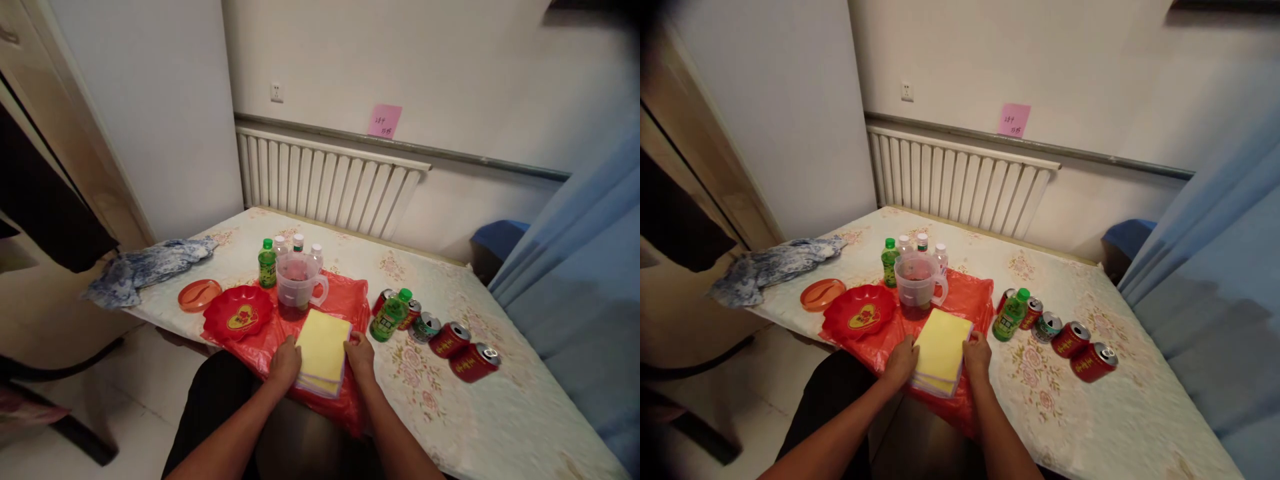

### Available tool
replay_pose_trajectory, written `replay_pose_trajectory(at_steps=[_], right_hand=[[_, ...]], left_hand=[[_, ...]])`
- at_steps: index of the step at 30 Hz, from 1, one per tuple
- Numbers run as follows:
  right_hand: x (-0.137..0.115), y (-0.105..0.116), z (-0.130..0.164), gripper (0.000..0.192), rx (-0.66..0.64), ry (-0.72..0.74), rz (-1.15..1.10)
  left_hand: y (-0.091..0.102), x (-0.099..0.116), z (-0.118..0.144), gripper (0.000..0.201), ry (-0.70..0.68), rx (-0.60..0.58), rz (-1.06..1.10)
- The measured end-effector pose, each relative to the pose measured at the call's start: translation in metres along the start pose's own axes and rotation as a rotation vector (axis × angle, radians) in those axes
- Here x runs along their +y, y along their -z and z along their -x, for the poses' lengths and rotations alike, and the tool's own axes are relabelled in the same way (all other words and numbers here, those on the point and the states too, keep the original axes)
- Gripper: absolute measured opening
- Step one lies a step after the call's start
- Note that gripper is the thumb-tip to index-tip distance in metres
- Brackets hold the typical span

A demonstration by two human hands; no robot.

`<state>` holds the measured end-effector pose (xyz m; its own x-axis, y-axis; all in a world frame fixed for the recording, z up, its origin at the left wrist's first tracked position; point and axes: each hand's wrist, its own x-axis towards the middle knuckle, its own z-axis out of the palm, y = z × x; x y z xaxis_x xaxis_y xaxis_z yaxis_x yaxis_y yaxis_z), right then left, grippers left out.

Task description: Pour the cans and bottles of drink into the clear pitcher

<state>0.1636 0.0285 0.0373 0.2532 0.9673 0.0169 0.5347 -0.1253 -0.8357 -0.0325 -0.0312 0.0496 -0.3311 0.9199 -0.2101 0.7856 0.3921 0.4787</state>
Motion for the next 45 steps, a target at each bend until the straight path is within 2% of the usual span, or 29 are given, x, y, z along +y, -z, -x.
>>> replay_pose_trajectory(at_steps=[12, 21, 27, 34, 45], right_hand=[[-0.01, 0.001, -0.001, 0.041, 0.024, 0.087, 0.037], [-0.006, 0.0, -0.001, 0.037, -0.007, 0.112, 0.087], [0.0, 0.003, 0.003, 0.026, -0.01, 0.107, 0.182], [0.004, 0.0, 0.007, 0.028, -0.016, 0.119, 0.235], [0.01, 0.001, 0.003, 0.024, 0.035, 0.155, 0.286]], left_hand=[[0.001, -0.003, -0.002, 0.019, -0.016, 0.008, 0.022], [0.0, -0.004, -0.002, 0.018, -0.004, 0.0, 0.03], [-0.001, -0.004, -0.003, 0.016, -0.031, 0.019, 0.045], [-0.004, -0.004, -0.003, 0.015, -0.044, 0.07, 0.049], [-0.006, 0.005, -0.005, 0.018, -0.069, 0.041, -0.005]])
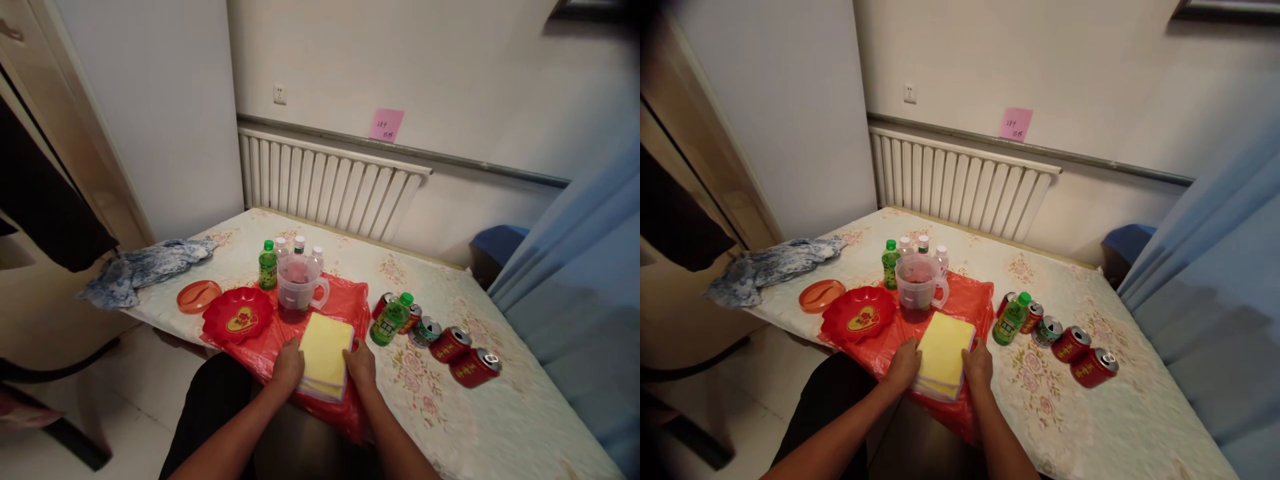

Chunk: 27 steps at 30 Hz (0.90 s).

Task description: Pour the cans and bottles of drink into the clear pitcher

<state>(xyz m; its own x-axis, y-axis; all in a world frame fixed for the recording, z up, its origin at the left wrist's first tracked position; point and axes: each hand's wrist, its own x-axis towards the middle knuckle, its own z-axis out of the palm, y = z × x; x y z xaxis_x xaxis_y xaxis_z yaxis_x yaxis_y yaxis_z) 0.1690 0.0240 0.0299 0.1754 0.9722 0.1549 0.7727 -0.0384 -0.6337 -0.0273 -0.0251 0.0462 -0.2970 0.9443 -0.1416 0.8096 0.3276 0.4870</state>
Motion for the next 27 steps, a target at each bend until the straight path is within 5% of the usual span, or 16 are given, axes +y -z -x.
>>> replay_pose_trajectory(at_steps=[6, 11, 16, 27], right_hand=[[0.001, 0.004, 0.006, 0.034, 0.08, 0.058, 0.026], [-0.012, -0.004, 0.011, 0.037, 0.203, 0.427, 0.057], [-0.012, -0.033, 0.005, 0.044, 0.127, 0.655, 0.19], [0.002, -0.047, 0.008, 0.048, -0.054, 0.531, 0.302]], left_hand=[[0.008, 0.006, 0.01, 0.021, -0.05, 0.047, -0.075], [0.003, 0.026, 0.008, 0.039, -0.275, 0.111, -0.134], [-0.02, 0.042, -0.015, 0.05, -0.482, 0.09, -0.186], [-0.043, 0.026, -0.034, 0.054, -0.592, 0.115, -0.296]])
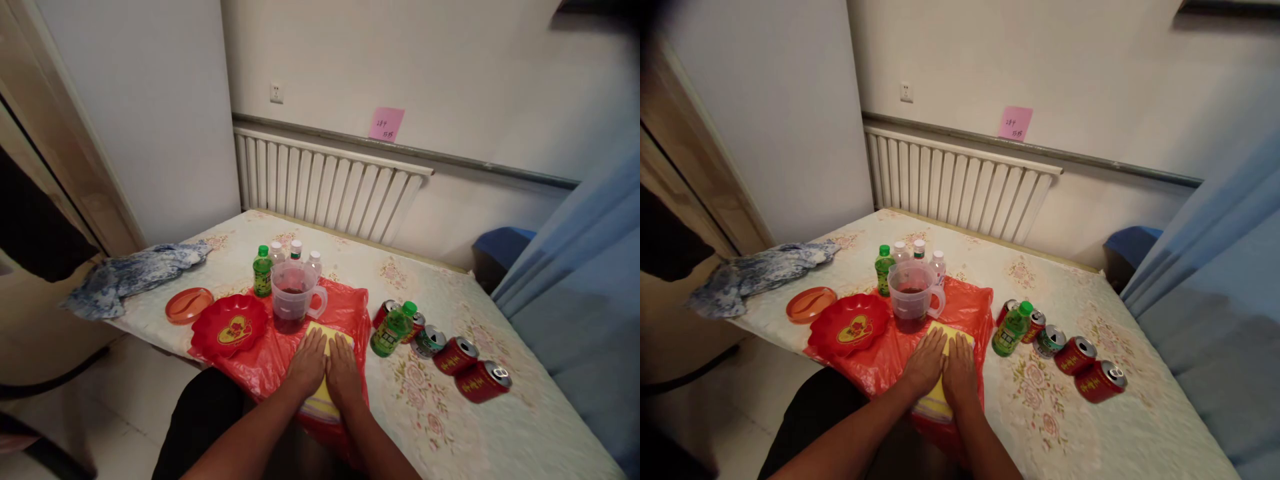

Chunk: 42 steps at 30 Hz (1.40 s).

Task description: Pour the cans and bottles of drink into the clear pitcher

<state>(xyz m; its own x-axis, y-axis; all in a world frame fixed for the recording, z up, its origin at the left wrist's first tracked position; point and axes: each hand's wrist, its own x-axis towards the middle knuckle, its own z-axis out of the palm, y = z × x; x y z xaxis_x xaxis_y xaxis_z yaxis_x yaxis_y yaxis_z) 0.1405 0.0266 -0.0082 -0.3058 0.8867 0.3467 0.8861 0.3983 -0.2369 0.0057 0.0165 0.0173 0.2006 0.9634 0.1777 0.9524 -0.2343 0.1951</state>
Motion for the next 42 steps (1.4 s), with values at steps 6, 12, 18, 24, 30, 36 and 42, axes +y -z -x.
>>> replay_pose_trajectory(at_steps=[6, 12, 18, 24, 30, 36, 42], right_hand=[[-0.001, 0.0, -0.007, 0.052, 0.014, -0.011, -0.002], [0.002, -0.002, -0.018, 0.05, 0.028, 0.084, -0.032], [0.012, -0.012, -0.014, 0.052, 0.049, 0.074, -0.074], [0.013, -0.015, -0.013, 0.053, 0.06, 0.098, -0.072], [0.013, -0.014, -0.013, 0.052, 0.057, 0.102, -0.036], [0.01, -0.011, -0.014, 0.047, 0.088, 0.071, -0.051], [0.008, -0.009, -0.016, 0.048, 0.116, 0.063, -0.076]], left_hand=[[-0.002, -0.001, 0.0, 0.054, -0.009, 0.029, -0.026], [-0.011, -0.004, -0.002, 0.054, -0.033, 0.063, -0.035], [-0.017, -0.004, -0.001, 0.055, -0.029, 0.111, -0.048], [-0.015, -0.005, 0.001, 0.054, -0.036, 0.12, -0.057], [-0.013, -0.009, 0.013, 0.054, -0.045, 0.118, -0.064], [-0.016, -0.012, 0.03, 0.055, -0.044, 0.134, -0.066], [-0.015, -0.013, 0.034, 0.053, -0.043, 0.138, -0.06]])
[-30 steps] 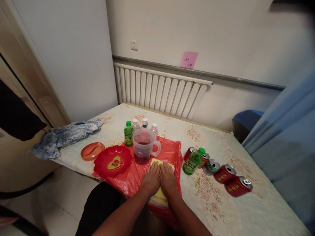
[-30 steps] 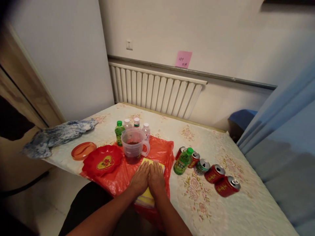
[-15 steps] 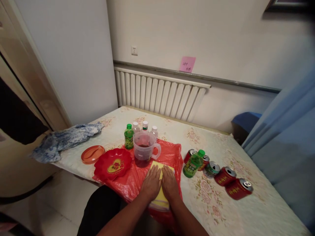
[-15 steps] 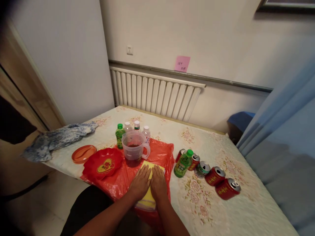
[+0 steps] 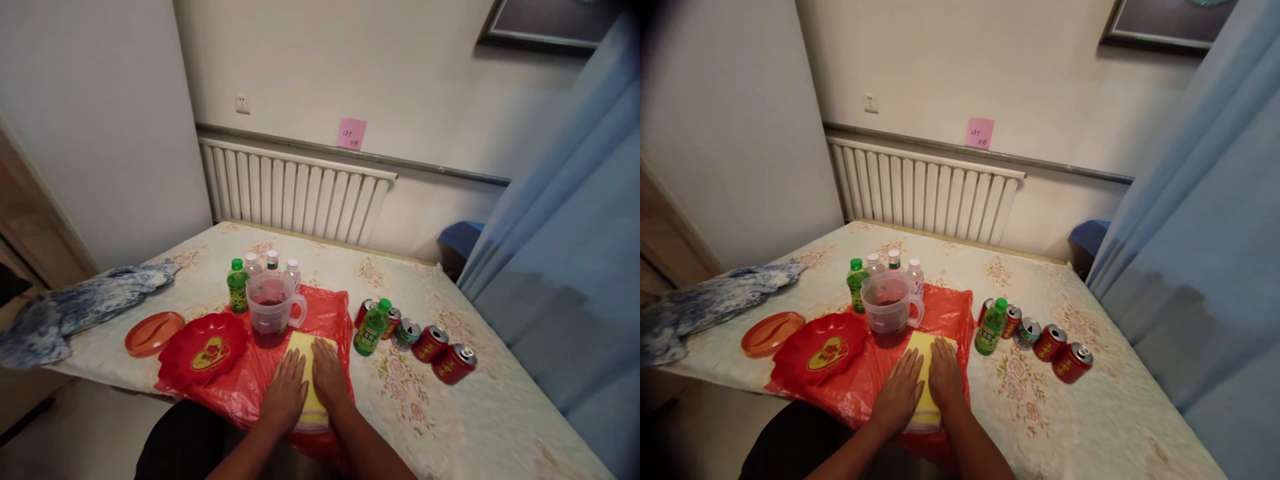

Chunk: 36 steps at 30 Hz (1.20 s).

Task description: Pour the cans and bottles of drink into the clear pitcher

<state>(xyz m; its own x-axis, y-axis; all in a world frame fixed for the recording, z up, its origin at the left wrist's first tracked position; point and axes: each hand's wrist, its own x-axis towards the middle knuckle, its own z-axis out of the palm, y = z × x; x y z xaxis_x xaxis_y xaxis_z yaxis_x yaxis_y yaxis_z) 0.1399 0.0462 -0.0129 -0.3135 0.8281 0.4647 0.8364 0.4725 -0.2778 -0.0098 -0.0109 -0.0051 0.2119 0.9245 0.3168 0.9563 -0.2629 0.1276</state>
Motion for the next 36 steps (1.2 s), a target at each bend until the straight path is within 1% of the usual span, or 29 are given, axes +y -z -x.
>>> replay_pose_trajectory(at_steps=[7, 16, 20, 22, 23, 24, 25, 27, 30, 32, 33, 35, 36], right_hand=[[-0.002, 0.001, 0.0, 0.045, 0.013, -0.014, -0.023], [-0.004, 0.003, 0.001, 0.046, 0.03, -0.022, -0.039], [-0.006, 0.007, 0.003, 0.044, 0.052, -0.04, -0.128], [-0.006, 0.014, -0.006, 0.041, 0.067, -0.093, -0.216], [-0.005, 0.02, -0.014, 0.038, 0.076, -0.127, -0.261], [-0.003, 0.026, -0.026, 0.036, 0.095, -0.186, -0.307], [-0.001, 0.033, -0.04, 0.036, 0.108, -0.21, -0.324], [0.003, 0.048, -0.078, 0.037, 0.134, -0.202, -0.325], [0.005, 0.064, -0.143, 0.036, 0.134, -0.14, -0.311], [-0.001, 0.07, -0.185, 0.039, 0.126, -0.075, -0.29], [-0.006, 0.072, -0.203, 0.042, 0.12, -0.039, -0.278], [-0.018, 0.073, -0.236, 0.055, 0.108, 0.045, -0.245], [-0.024, 0.073, -0.249, 0.062, 0.087, 0.095, -0.193]], left_hand=[[0.001, 0.0, -0.002, 0.052, -0.016, 0.007, -0.038], [-0.002, -0.001, -0.002, 0.051, -0.022, 0.048, -0.063], [-0.004, -0.002, 0.0, 0.052, -0.031, 0.058, -0.067], [-0.007, -0.003, 0.002, 0.053, -0.033, 0.074, -0.072], [-0.008, -0.004, 0.003, 0.054, -0.03, 0.086, -0.077], [-0.01, -0.004, 0.004, 0.054, -0.027, 0.103, -0.082], [-0.012, -0.005, 0.004, 0.055, -0.021, 0.123, -0.084], [-0.017, -0.005, 0.005, 0.057, -0.016, 0.151, -0.074], [-0.027, -0.008, 0.005, 0.059, -0.012, 0.141, -0.044], [-0.038, -0.011, 0.005, 0.061, -0.006, 0.127, -0.037], [-0.045, -0.013, 0.005, 0.063, -0.005, 0.129, -0.038], [-0.06, -0.019, 0.004, 0.064, -0.043, 0.133, -0.034], [-0.068, -0.021, 0.003, 0.065, -0.06, 0.137, -0.032]])
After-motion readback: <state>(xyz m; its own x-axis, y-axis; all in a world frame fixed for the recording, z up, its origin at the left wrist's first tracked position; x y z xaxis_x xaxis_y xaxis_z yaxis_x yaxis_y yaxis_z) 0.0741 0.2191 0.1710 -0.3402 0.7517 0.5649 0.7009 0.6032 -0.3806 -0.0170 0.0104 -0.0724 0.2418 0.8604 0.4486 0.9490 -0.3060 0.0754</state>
